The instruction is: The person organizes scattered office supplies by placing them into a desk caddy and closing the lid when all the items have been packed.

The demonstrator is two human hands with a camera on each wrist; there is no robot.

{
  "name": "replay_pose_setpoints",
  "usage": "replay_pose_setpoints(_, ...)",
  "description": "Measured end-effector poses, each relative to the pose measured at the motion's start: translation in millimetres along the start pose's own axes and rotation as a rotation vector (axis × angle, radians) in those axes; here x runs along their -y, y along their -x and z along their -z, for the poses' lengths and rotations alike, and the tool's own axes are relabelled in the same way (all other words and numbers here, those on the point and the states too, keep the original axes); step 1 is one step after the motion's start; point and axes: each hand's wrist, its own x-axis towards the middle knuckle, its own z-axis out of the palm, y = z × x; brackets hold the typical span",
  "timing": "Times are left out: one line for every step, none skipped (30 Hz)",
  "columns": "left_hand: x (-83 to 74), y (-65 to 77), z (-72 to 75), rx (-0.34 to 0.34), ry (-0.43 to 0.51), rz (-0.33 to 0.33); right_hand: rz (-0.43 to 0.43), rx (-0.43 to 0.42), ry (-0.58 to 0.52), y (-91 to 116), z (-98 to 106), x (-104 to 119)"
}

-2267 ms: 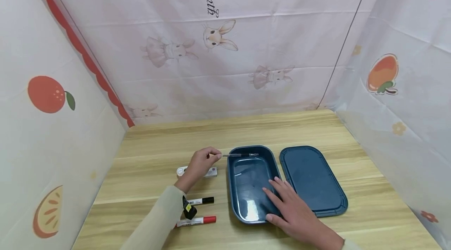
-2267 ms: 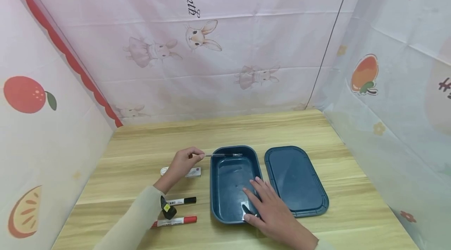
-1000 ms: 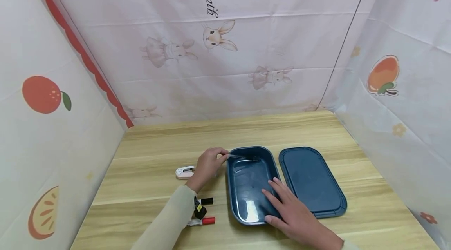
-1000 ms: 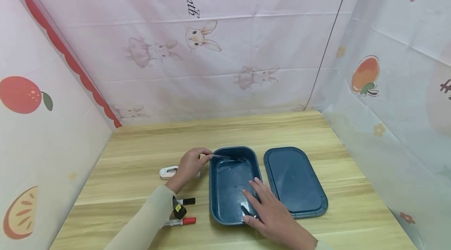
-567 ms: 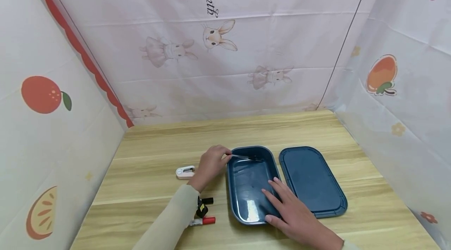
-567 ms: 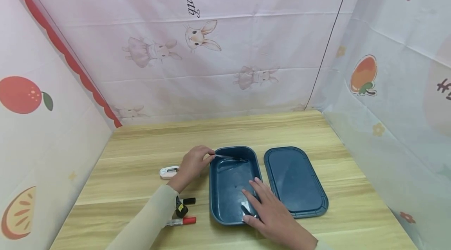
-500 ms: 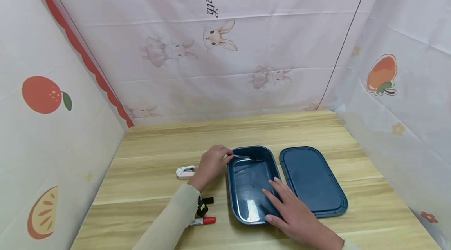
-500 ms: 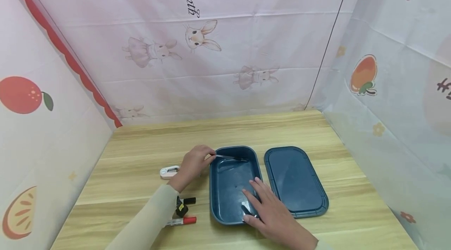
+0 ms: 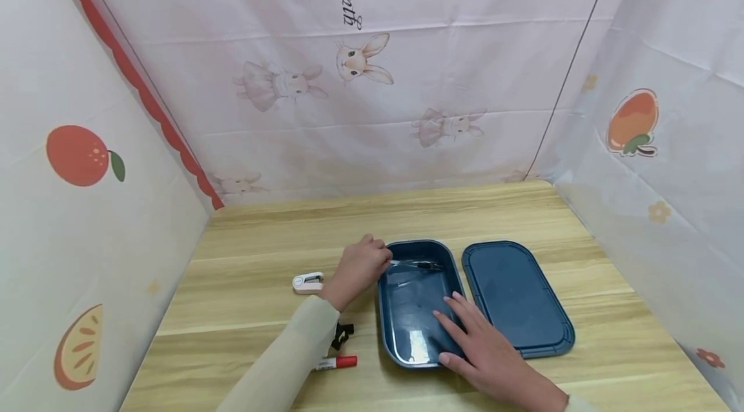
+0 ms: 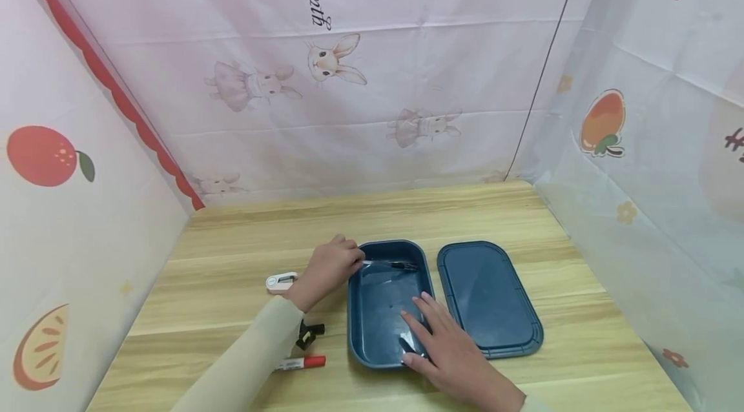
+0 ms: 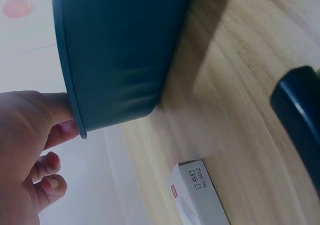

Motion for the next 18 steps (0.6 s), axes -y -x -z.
replay_pose_setpoints(-0.6,-0.5,0.1,0.013,-0.006,-0.001,-0.004,0.009,-0.008,0,0,0)
replay_pose_setpoints(-1.1,-0.8,-0.6,0.024,-0.012,-0.001,-0.01,0.019,-0.016,0,0,0)
replay_pose_setpoints(-1.7,-1.0,-1.1,0.029,-0.016,-0.002,-0.015,0.028,-0.026,0,0,0)
replay_pose_setpoints(-2.3,-1.1,-1.6,0.031,-0.021,-0.005,-0.017,0.034,-0.032,0,1,0)
replay_pose_setpoints(-2.9,-1.4,-2.5,0.027,-0.022,-0.006,-0.019,0.038,-0.037,0,1,0)
replay_pose_setpoints(-3.6,-1.5,-3.0,0.022,-0.024,-0.008,-0.019,0.038,-0.04,0,1,0)
replay_pose_setpoints(-4.3,-1.8,-3.5,0.018,-0.028,-0.01,-0.018,0.036,-0.039,0,1,0)
replay_pose_setpoints(-5.1,-2.2,-3.7,0.012,-0.034,-0.012,-0.016,0.033,-0.035,0,2,1)
replay_pose_setpoints(-6.1,-2.7,-3.7,0.008,-0.041,-0.015,-0.014,0.029,-0.031,0,2,1)
replay_pose_setpoints(-7.0,-3.4,-3.6,0.005,-0.053,-0.02,-0.011,0.024,-0.026,1,2,1)
replay_pose_setpoints(-8.0,-4.2,-3.4,0.004,-0.066,-0.024,-0.009,0.018,-0.02,1,2,1)
replay_pose_setpoints(-9.1,-5.0,-2.8,0.008,-0.082,-0.03,-0.005,0.014,-0.013,1,2,1)
replay_pose_setpoints(-10.0,-6.0,-2.3,0.013,-0.098,-0.035,0.0,0.009,-0.005,0,3,1)
replay_pose_setpoints(-10.9,-6.9,-2.0,0.017,-0.108,-0.04,0.004,0.005,0.0,0,2,1)
replay_pose_setpoints(-11.8,-7.7,-1.7,0.024,-0.118,-0.045,0.007,0.002,0.003,0,2,1)
replay_pose_setpoints(-12.4,-8.4,-1.6,0.032,-0.127,-0.048,0.008,0.002,0.001,0,2,1)
replay_pose_setpoints(-13.0,-8.8,-1.4,0.041,-0.132,-0.05,0.008,0.004,-0.003,-1,2,1)
replay_pose_setpoints(-13.4,-9.1,-1.5,0.053,-0.134,-0.049,0.006,0.006,-0.006,-1,2,1)
